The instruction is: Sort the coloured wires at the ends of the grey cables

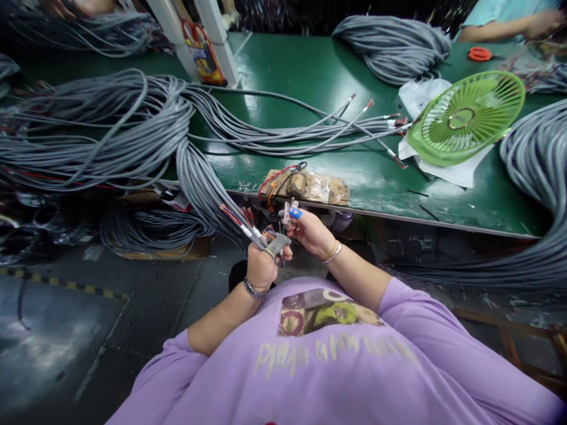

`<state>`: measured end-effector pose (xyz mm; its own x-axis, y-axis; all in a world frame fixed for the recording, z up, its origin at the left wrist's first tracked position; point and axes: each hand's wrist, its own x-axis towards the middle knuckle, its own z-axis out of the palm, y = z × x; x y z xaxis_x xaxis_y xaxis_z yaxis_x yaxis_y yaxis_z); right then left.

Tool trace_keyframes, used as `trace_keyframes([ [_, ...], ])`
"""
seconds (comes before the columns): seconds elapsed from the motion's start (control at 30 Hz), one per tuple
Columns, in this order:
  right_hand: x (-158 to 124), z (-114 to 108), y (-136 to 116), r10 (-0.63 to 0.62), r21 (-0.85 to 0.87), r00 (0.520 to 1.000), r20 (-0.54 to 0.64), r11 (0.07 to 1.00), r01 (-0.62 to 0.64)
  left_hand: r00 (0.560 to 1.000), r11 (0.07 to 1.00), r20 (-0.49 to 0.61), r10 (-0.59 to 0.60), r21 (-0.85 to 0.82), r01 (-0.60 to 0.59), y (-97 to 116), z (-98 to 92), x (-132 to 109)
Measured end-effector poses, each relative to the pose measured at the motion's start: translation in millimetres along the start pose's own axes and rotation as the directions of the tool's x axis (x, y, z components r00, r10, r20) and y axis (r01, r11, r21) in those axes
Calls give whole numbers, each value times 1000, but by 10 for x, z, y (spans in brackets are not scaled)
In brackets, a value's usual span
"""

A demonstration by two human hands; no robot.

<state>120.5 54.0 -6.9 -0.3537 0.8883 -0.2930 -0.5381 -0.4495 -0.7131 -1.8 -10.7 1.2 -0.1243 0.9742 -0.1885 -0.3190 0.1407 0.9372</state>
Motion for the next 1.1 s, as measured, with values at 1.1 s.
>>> trace_keyframes([
  [1.1,74,-51,-20,145,141,989,43,979,-149,995,997,-73,74,-8,-75,-18,-2,21],
])
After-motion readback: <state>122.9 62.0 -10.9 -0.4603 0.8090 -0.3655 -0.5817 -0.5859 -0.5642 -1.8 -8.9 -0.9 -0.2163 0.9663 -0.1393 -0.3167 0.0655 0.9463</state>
